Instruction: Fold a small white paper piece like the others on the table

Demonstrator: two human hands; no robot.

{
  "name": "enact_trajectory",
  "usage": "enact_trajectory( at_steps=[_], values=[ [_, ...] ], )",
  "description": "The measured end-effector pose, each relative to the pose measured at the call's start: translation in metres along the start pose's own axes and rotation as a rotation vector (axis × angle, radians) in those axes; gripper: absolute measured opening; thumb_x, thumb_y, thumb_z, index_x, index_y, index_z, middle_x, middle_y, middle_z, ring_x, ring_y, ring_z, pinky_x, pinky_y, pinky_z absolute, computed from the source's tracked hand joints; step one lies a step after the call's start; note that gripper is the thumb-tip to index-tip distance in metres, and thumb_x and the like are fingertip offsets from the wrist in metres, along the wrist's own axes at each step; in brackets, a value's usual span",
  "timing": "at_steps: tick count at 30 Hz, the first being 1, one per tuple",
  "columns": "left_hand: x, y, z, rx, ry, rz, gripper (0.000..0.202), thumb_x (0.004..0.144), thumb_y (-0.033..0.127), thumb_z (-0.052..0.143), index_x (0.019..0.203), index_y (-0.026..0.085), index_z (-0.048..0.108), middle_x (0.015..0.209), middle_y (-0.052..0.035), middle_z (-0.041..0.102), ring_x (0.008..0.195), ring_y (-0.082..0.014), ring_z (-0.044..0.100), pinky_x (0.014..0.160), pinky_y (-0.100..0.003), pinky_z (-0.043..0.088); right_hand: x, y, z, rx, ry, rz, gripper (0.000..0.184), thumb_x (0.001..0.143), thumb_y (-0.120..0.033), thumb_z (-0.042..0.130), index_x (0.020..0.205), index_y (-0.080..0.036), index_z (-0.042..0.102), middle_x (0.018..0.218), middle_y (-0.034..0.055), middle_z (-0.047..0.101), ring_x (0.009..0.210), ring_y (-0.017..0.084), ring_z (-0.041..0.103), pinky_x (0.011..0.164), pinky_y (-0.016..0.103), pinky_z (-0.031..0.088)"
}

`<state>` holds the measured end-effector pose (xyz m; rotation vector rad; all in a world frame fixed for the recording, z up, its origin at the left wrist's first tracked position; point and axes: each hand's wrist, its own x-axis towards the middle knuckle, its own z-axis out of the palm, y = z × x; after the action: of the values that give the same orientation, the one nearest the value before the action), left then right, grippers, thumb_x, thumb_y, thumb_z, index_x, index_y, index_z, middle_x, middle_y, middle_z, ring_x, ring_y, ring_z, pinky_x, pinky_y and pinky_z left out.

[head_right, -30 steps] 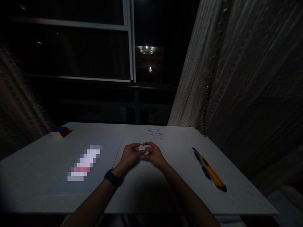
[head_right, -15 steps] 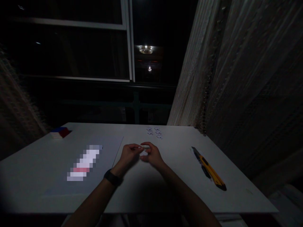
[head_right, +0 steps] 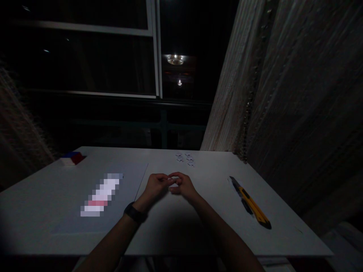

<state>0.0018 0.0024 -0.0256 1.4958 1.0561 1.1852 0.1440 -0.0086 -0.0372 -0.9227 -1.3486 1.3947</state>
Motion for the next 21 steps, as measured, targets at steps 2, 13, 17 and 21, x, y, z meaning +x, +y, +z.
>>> enact_trajectory(
  at_steps=[2, 13, 17, 21],
  values=[
    [-0.002, 0.003, 0.001, 0.002, -0.018, -0.016, 0.031, 0.053, 0.039, 0.071, 0.064, 0.01, 0.067, 0.059, -0.0058, 0.064, 0.054, -0.0142, 0.056, 0.05, -0.023, 0.04, 0.001, 0.001, 0.001, -0.005, 0.048, 0.024, 0.048, 0.043, -0.017, 0.075, 0.088, -0.017, 0.058, 0.051, -0.0066, 0.056, 0.042, 0.008, 0.048, 0.044, 0.022, 0.04],
    [-0.003, 0.002, 0.002, -0.044, -0.054, 0.018, 0.033, 0.057, 0.032, 0.071, 0.082, 0.011, 0.066, 0.078, -0.0096, 0.068, 0.071, -0.0194, 0.062, 0.066, -0.03, 0.048, 0.002, -0.003, -0.003, 0.109, 0.333, -0.023, 0.037, 0.045, -0.036, 0.078, 0.069, -0.013, 0.061, 0.059, 0.0025, 0.063, 0.054, 0.015, 0.057, 0.054, 0.027, 0.043],
    [-0.005, 0.002, 0.0, 0.162, -0.02, 0.154, 0.025, 0.071, 0.037, 0.057, 0.079, 0.015, 0.066, 0.078, -0.0064, 0.067, 0.073, -0.0175, 0.06, 0.069, -0.028, 0.044, 0.001, -0.003, -0.001, 0.127, 0.321, -0.035, 0.034, 0.049, -0.041, 0.075, 0.062, -0.012, 0.062, 0.059, 0.0024, 0.062, 0.055, 0.014, 0.056, 0.057, 0.027, 0.044],
    [-0.01, 0.011, -0.001, 0.406, -0.015, 0.301, 0.027, 0.081, 0.038, 0.041, 0.08, 0.018, 0.06, 0.079, -0.0032, 0.062, 0.074, -0.0148, 0.055, 0.067, -0.026, 0.04, 0.003, -0.003, 0.004, 0.126, 0.26, -0.059, 0.036, 0.058, -0.048, 0.069, 0.062, -0.012, 0.063, 0.059, 0.0024, 0.061, 0.059, 0.015, 0.056, 0.064, 0.029, 0.044]
  ],
)
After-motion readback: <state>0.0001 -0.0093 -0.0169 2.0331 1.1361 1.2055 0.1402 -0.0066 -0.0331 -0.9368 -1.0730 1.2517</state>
